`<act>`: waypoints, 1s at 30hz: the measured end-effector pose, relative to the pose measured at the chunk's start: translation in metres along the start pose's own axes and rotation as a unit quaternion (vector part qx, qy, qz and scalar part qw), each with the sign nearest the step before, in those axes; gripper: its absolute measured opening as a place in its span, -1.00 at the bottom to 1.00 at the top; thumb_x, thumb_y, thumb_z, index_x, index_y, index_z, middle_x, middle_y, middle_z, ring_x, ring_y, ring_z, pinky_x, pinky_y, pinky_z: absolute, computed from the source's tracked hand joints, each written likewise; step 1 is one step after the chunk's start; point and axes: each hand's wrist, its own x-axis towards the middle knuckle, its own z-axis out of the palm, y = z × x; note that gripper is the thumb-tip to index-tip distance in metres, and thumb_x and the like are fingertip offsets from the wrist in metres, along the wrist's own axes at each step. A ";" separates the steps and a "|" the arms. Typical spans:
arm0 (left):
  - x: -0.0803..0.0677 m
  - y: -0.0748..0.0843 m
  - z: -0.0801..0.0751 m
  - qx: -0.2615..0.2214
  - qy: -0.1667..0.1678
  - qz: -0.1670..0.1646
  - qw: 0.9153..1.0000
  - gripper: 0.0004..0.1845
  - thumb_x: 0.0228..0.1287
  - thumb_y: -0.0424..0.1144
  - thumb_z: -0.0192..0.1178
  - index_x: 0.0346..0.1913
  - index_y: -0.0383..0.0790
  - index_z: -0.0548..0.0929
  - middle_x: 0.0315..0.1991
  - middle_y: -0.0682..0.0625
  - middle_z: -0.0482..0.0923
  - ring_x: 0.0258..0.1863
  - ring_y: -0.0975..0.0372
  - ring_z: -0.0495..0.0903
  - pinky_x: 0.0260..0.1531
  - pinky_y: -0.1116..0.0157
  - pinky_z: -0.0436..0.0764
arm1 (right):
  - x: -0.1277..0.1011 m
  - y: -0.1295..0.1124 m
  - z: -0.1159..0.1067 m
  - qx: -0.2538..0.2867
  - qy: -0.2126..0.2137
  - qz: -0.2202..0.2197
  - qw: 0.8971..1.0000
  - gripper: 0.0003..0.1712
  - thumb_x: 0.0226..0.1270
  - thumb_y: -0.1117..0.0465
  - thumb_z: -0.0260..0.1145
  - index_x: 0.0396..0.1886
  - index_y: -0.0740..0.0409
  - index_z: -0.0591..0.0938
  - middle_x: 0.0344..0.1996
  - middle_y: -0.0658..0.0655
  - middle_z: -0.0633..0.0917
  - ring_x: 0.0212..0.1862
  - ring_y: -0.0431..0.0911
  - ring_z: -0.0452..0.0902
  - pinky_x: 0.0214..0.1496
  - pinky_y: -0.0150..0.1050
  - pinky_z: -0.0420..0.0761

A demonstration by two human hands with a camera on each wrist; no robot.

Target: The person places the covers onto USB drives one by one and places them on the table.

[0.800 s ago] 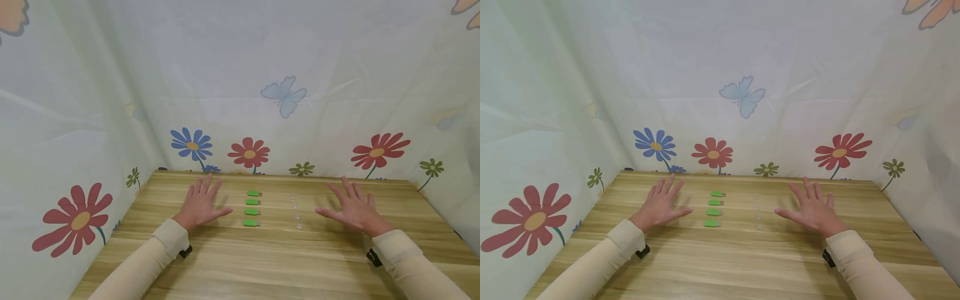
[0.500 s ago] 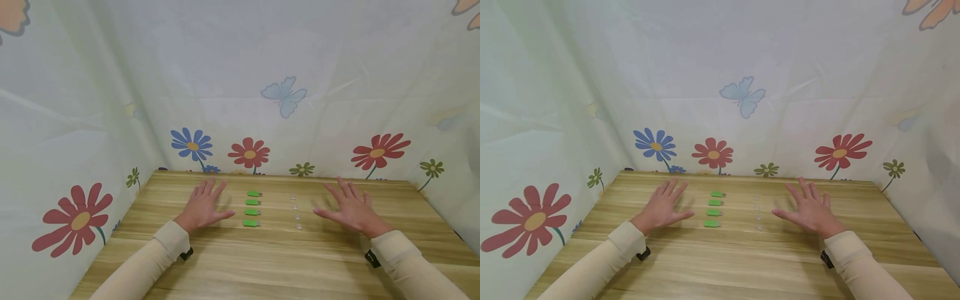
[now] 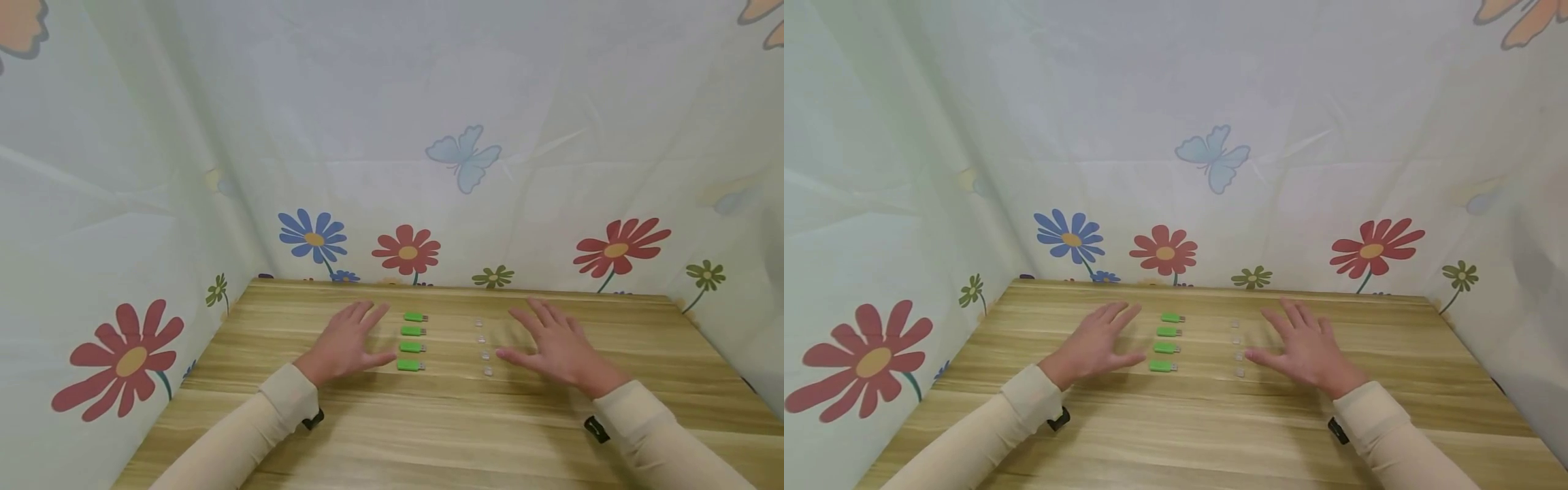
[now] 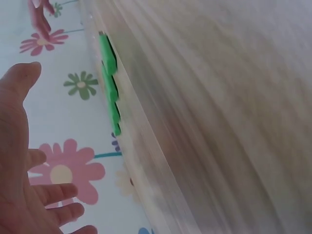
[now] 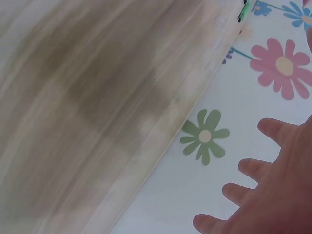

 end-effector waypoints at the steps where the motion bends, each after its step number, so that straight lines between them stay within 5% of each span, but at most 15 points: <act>1: 0.000 0.002 0.000 -0.002 0.000 0.004 1.000 0.04 0.21 0.50 0.15 0.63 0.05 0.15 0.53 -0.17 0.27 0.52 -0.12 0.28 0.46 -0.16 0.30 | 0.000 -0.001 0.001 0.001 0.001 -0.004 1.000 0.04 0.25 -0.51 0.23 0.55 0.00 0.32 0.59 0.36 0.14 0.54 0.41 0.04 0.35 0.60 0.06; 8: 0.000 0.014 -0.001 -0.012 -0.012 0.018 1.000 -0.01 0.23 0.48 0.16 0.60 0.04 0.21 0.48 -0.14 0.35 0.46 -0.08 0.36 0.42 -0.10 0.39 | 0.002 -0.013 0.006 0.000 -0.005 -0.016 1.000 0.05 0.25 -0.53 0.21 0.51 0.07 0.39 0.46 0.36 0.38 0.45 0.38 0.28 0.36 0.47 0.29; 14: 0.002 0.023 0.002 -0.001 -0.010 0.041 0.999 -0.04 0.25 0.47 0.15 0.56 -0.03 0.31 0.36 -0.08 0.46 0.37 0.01 0.44 0.38 0.00 0.47 | 0.004 -0.025 0.006 0.022 -0.031 -0.012 0.999 0.03 0.26 -0.53 0.21 0.44 0.13 0.48 0.30 0.35 0.56 0.28 0.29 0.53 0.18 0.30 0.57; 30: 0.015 0.041 0.015 0.003 -0.035 0.062 0.997 -0.29 0.28 0.41 0.19 0.23 -0.07 0.63 0.02 0.06 0.54 -0.03 0.22 0.45 0.06 0.24 0.58 | 0.007 -0.035 0.016 0.041 -0.047 -0.078 0.995 -0.28 0.34 -0.30 0.34 0.26 0.11 0.62 0.12 0.18 0.70 0.11 0.09 0.67 0.15 0.16 0.64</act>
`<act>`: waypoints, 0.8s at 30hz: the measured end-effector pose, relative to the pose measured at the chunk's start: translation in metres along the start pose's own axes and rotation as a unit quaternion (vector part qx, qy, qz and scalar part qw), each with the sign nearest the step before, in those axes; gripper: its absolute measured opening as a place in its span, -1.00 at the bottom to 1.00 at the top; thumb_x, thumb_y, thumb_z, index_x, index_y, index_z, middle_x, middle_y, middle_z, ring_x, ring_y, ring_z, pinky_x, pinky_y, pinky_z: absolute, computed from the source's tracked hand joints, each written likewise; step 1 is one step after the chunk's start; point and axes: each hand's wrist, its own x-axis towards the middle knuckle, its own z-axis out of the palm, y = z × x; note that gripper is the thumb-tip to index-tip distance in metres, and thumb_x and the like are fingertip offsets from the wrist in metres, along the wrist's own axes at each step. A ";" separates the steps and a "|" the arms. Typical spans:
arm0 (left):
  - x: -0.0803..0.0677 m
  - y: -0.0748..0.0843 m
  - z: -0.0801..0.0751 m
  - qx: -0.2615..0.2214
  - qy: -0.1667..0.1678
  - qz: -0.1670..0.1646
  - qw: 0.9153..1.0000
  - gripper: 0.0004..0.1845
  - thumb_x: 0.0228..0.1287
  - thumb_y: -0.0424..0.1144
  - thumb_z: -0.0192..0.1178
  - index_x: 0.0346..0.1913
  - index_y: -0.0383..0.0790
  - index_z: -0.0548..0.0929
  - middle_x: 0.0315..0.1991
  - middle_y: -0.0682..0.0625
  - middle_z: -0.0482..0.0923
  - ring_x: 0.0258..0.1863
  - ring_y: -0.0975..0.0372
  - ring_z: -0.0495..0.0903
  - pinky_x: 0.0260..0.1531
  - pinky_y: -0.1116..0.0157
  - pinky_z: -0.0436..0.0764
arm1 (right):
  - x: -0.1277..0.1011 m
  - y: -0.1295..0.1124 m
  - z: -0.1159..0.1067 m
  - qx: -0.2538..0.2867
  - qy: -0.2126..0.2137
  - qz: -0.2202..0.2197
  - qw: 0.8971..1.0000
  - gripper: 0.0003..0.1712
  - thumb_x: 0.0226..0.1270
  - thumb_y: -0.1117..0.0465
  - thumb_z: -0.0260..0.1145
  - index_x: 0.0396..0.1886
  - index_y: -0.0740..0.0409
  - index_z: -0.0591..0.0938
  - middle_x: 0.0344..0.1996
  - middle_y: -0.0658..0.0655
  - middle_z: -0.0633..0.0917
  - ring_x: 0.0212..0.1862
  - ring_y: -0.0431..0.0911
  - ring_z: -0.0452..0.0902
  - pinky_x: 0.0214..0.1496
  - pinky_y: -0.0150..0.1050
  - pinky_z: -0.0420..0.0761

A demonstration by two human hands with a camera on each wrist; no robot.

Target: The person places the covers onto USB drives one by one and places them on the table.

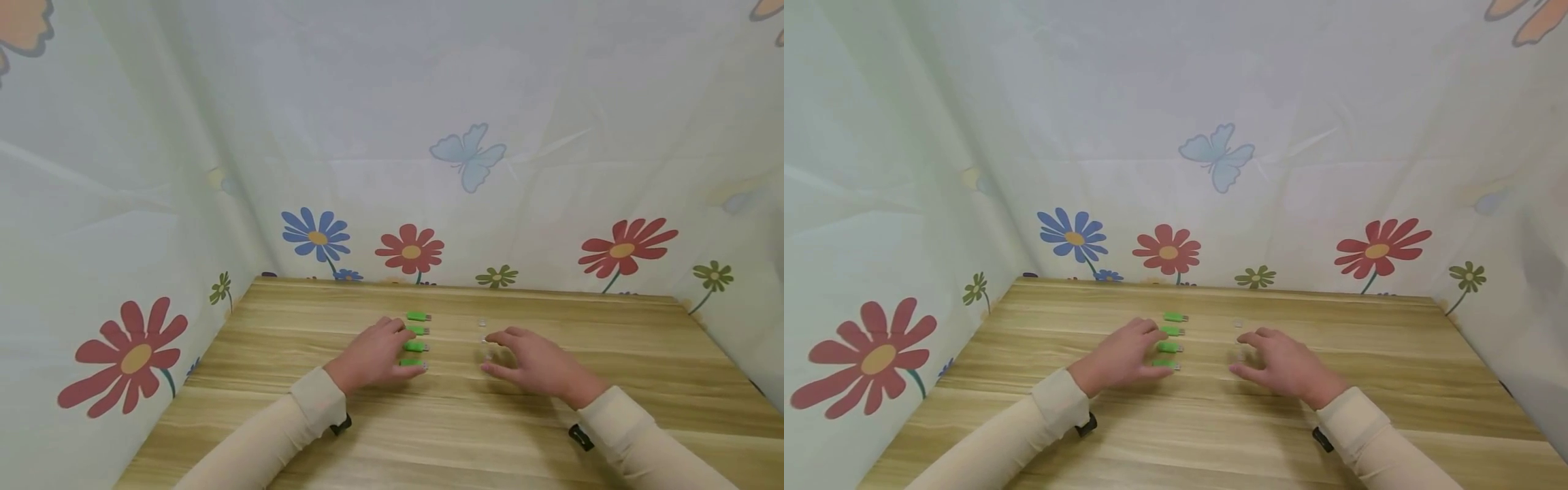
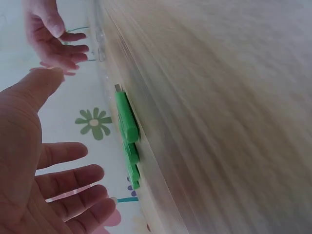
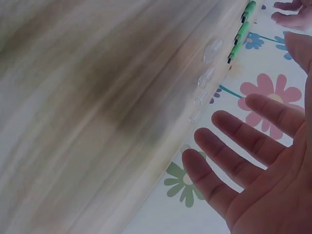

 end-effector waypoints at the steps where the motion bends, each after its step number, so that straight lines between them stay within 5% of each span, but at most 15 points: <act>1: 0.001 0.001 0.001 -0.002 -0.004 0.000 1.000 -0.30 0.28 0.41 0.19 0.21 -0.06 0.65 0.00 0.07 0.54 -0.05 0.23 0.44 0.02 0.26 0.58 | 0.000 -0.001 0.000 0.002 -0.003 -0.004 1.000 -0.29 0.34 -0.29 0.34 0.25 0.12 0.62 0.11 0.17 0.70 0.11 0.08 0.67 0.15 0.15 0.64; 24: 0.011 0.011 -0.001 0.036 -0.058 0.020 0.997 -0.67 0.31 0.03 0.37 -0.04 -0.13 0.74 -0.22 0.12 0.52 -0.26 0.29 0.39 -0.29 0.39 0.49 | 0.008 -0.007 0.006 -0.007 -0.031 -0.032 0.999 -0.69 0.21 0.04 0.54 -0.16 0.10 0.73 -0.28 -0.09 0.68 -0.26 -0.27 0.51 -0.12 -0.17 0.64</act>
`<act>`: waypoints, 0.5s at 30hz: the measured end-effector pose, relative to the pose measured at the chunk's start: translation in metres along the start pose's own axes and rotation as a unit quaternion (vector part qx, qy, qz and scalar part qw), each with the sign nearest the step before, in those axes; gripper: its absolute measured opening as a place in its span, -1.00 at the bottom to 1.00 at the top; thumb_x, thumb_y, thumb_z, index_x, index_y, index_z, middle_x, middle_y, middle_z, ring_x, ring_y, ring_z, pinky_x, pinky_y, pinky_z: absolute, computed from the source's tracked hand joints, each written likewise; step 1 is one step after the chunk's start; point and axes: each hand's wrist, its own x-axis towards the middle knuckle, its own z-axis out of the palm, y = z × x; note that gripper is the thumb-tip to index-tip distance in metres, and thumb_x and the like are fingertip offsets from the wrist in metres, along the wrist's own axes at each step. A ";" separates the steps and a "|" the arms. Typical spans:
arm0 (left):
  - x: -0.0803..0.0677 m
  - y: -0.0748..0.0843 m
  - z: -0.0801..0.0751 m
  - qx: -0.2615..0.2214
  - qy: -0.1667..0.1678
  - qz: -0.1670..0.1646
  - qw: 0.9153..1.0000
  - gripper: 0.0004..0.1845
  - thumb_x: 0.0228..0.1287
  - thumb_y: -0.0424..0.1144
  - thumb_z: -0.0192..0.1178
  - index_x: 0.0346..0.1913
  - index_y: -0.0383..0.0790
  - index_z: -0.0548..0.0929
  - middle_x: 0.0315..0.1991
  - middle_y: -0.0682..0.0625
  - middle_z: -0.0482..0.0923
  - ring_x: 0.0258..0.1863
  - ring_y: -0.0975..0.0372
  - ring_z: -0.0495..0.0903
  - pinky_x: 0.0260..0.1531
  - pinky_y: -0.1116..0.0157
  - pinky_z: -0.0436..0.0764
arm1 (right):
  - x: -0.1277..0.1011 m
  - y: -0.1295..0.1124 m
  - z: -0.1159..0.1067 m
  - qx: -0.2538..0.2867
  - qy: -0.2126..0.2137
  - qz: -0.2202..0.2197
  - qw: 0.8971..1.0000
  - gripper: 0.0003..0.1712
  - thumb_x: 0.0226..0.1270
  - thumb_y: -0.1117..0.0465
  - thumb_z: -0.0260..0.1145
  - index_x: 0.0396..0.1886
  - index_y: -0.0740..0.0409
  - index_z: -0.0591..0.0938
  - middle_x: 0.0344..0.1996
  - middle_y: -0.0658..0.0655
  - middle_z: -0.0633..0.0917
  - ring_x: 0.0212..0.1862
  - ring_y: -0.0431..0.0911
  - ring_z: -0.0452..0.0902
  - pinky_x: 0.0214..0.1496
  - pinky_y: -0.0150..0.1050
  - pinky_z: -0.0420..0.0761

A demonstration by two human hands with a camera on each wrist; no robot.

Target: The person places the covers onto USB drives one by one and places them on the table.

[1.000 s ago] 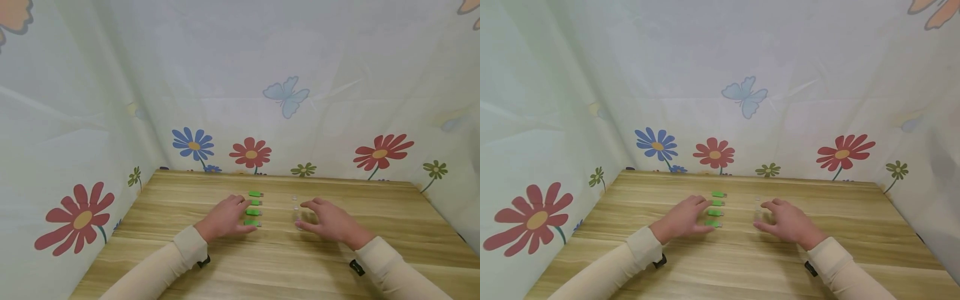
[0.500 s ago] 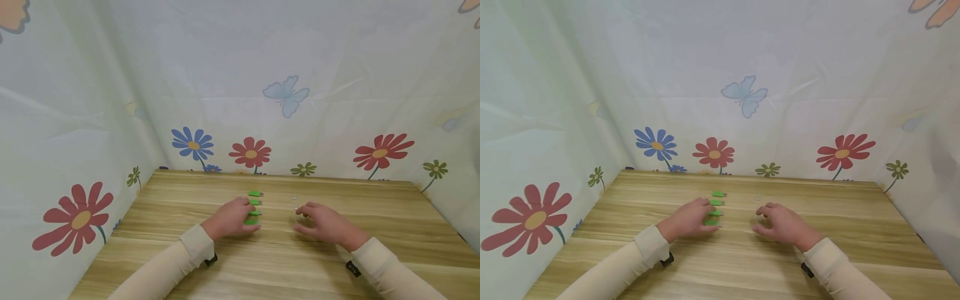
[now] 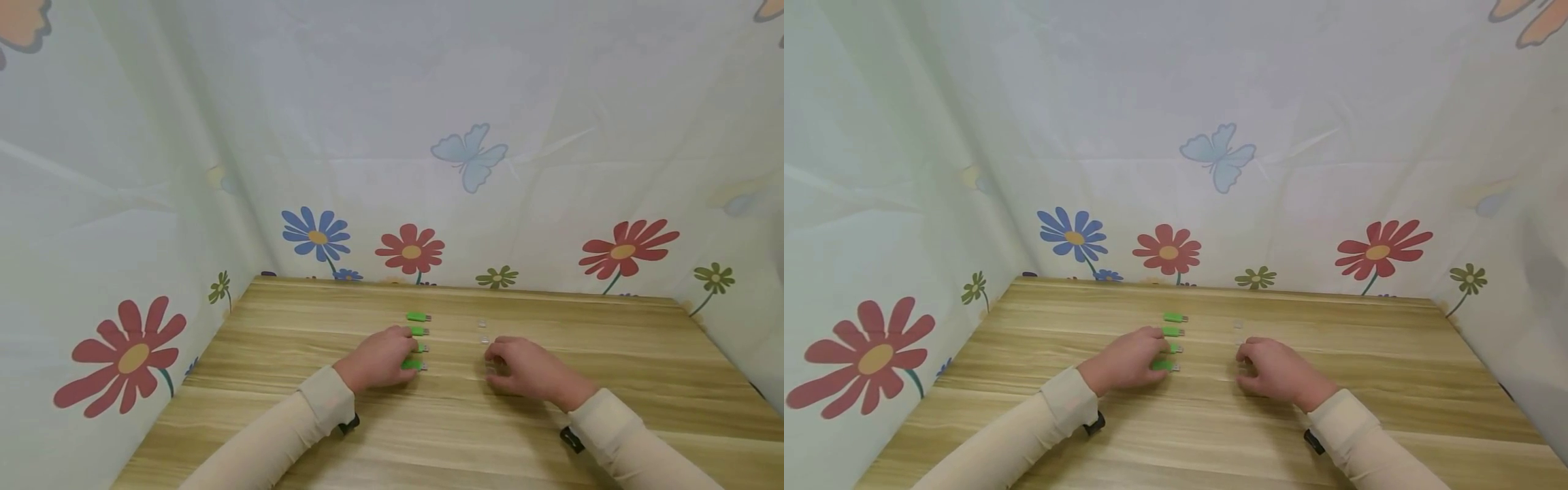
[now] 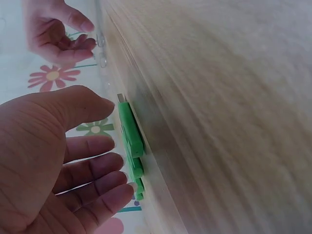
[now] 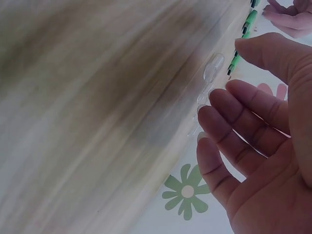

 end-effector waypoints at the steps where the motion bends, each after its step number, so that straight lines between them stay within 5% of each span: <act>1: 0.000 0.000 0.000 0.000 -0.003 -0.001 1.000 -0.68 0.30 0.02 0.38 -0.05 -0.13 0.75 -0.24 0.12 0.51 -0.28 0.29 0.39 -0.31 0.39 0.48 | 0.000 -0.001 0.000 0.000 -0.003 0.000 1.000 -0.71 0.20 0.06 0.54 -0.18 0.09 0.72 -0.30 -0.09 0.67 -0.28 -0.27 0.49 -0.14 -0.19 0.63; 15: 0.005 -0.003 0.001 0.001 0.003 0.019 1.000 -0.78 0.28 -0.04 0.41 -0.20 -0.12 0.74 -0.34 0.14 0.47 -0.34 0.30 0.39 -0.35 0.40 0.46 | 0.006 0.001 -0.003 -0.004 -0.003 -0.036 0.999 -0.86 0.09 0.27 0.52 -0.39 0.08 0.68 -0.47 -0.10 0.56 -0.41 -0.30 0.34 -0.32 -0.34 0.47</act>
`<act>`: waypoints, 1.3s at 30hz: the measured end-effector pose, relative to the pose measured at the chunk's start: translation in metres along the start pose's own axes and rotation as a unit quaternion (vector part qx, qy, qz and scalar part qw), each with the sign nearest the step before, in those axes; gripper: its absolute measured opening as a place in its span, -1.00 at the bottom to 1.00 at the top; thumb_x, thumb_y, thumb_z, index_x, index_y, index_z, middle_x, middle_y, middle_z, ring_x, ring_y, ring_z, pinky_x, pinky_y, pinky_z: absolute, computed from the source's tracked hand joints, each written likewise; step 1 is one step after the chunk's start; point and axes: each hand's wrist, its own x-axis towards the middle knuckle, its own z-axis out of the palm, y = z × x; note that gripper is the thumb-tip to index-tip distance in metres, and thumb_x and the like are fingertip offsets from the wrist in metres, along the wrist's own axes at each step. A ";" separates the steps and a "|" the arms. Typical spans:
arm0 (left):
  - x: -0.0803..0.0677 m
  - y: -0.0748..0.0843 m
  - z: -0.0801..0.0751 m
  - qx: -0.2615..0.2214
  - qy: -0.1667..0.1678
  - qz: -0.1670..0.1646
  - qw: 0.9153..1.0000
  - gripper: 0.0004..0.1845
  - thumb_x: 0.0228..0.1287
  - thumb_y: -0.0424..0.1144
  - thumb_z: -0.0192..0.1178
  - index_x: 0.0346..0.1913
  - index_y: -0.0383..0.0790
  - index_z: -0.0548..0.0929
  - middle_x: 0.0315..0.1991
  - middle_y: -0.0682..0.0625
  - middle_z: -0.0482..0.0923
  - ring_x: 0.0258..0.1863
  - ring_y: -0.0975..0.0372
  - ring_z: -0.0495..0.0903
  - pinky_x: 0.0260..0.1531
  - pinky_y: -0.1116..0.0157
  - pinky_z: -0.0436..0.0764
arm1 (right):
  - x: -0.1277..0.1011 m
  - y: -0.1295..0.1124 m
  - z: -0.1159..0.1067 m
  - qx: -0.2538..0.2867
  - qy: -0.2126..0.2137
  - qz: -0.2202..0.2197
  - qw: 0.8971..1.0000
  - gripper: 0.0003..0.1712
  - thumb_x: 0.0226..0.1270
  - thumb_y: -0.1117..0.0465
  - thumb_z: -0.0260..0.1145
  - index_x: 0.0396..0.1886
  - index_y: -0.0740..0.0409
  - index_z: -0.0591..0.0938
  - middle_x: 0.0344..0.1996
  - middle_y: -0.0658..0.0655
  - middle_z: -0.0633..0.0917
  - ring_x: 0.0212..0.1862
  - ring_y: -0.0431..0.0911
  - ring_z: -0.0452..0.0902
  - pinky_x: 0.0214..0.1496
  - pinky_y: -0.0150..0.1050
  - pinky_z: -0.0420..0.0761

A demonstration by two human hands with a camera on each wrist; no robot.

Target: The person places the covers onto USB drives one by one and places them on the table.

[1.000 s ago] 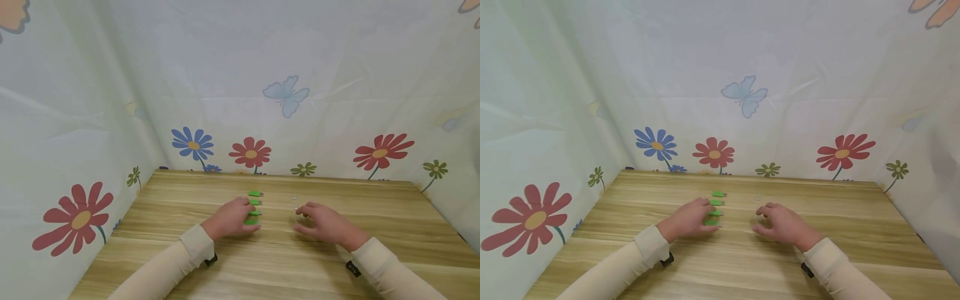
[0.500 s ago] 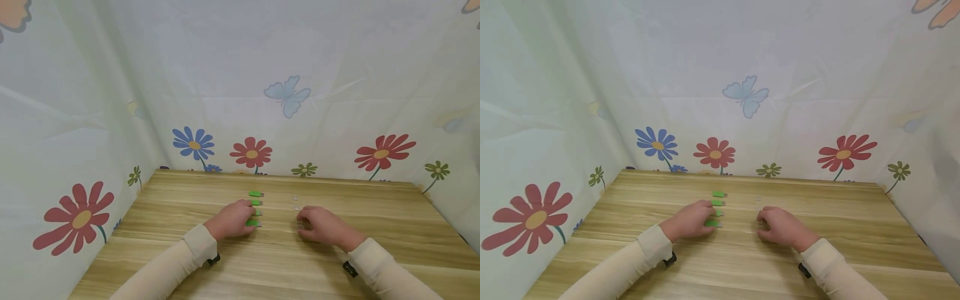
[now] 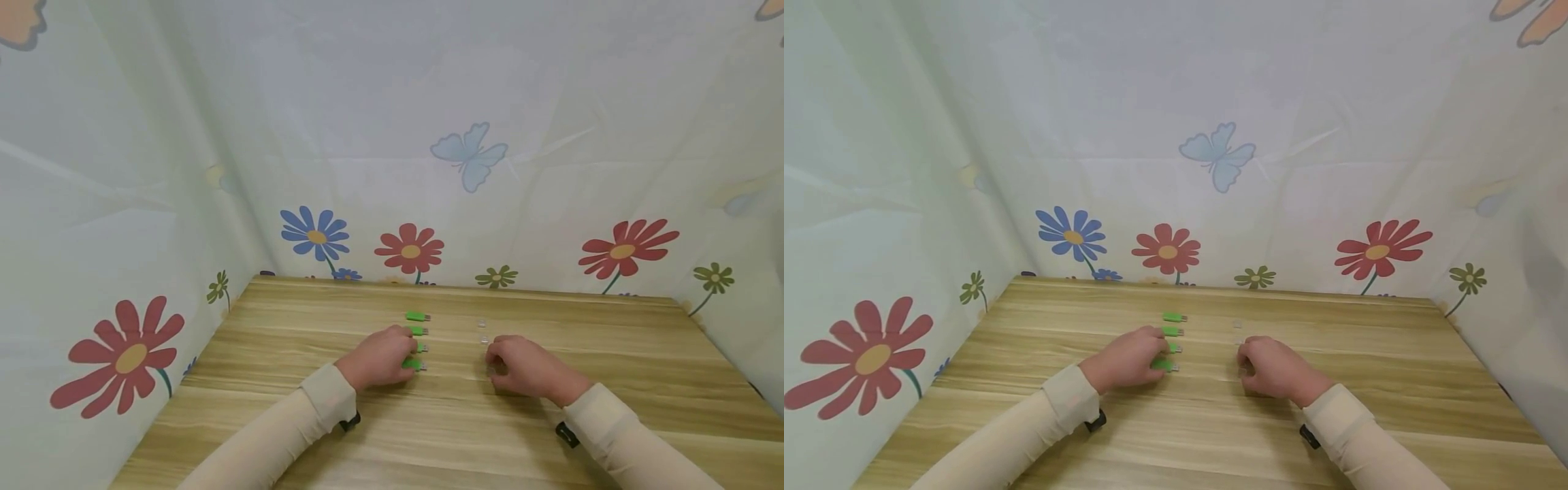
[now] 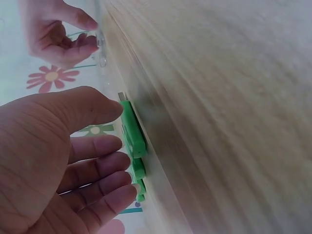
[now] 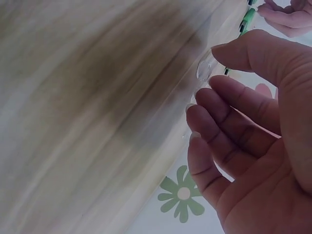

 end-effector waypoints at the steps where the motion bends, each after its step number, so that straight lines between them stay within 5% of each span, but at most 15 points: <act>1: 0.001 0.000 0.000 0.001 -0.001 0.002 1.000 -0.78 0.27 -0.04 0.41 -0.21 -0.12 0.74 -0.34 0.14 0.48 -0.34 0.30 0.40 -0.34 0.40 0.47 | 0.000 0.000 0.000 0.000 0.000 -0.001 1.000 -0.86 0.09 0.28 0.51 -0.40 0.08 0.68 -0.49 -0.10 0.55 -0.42 -0.30 0.33 -0.33 -0.35 0.45; 20: 0.007 0.004 -0.001 -0.013 -0.025 0.015 0.999 -0.85 0.24 -0.15 0.43 -0.41 -0.10 0.72 -0.44 0.16 0.47 -0.40 0.29 0.39 -0.29 0.39 0.46 | 0.007 -0.005 -0.001 0.018 -0.041 0.051 0.998 -0.85 0.05 0.31 0.49 -0.52 0.04 0.65 -0.55 -0.09 0.56 -0.47 -0.26 0.38 -0.39 -0.34 0.45; 31: 0.010 0.006 -0.004 -0.013 -0.040 0.013 0.999 -0.76 0.27 -0.17 0.42 -0.52 -0.06 0.62 -0.48 0.16 0.46 -0.44 0.31 0.34 -0.34 0.40 0.38 | 0.009 -0.006 0.000 0.002 -0.026 0.022 0.999 -0.74 -0.11 0.32 0.41 -0.70 -0.04 0.50 -0.69 -0.15 0.43 -0.59 -0.29 0.27 -0.51 -0.37 0.32; 39: 0.012 0.003 0.002 -0.004 -0.034 0.021 0.999 -0.68 0.23 -0.17 0.42 -0.59 -0.03 0.52 -0.51 0.15 0.42 -0.48 0.31 0.31 -0.41 0.39 0.33 | 0.009 -0.008 0.001 -0.001 -0.020 0.045 0.999 -0.74 -0.11 0.32 0.44 -0.70 -0.04 0.52 -0.68 -0.13 0.45 -0.58 -0.26 0.31 -0.50 -0.35 0.35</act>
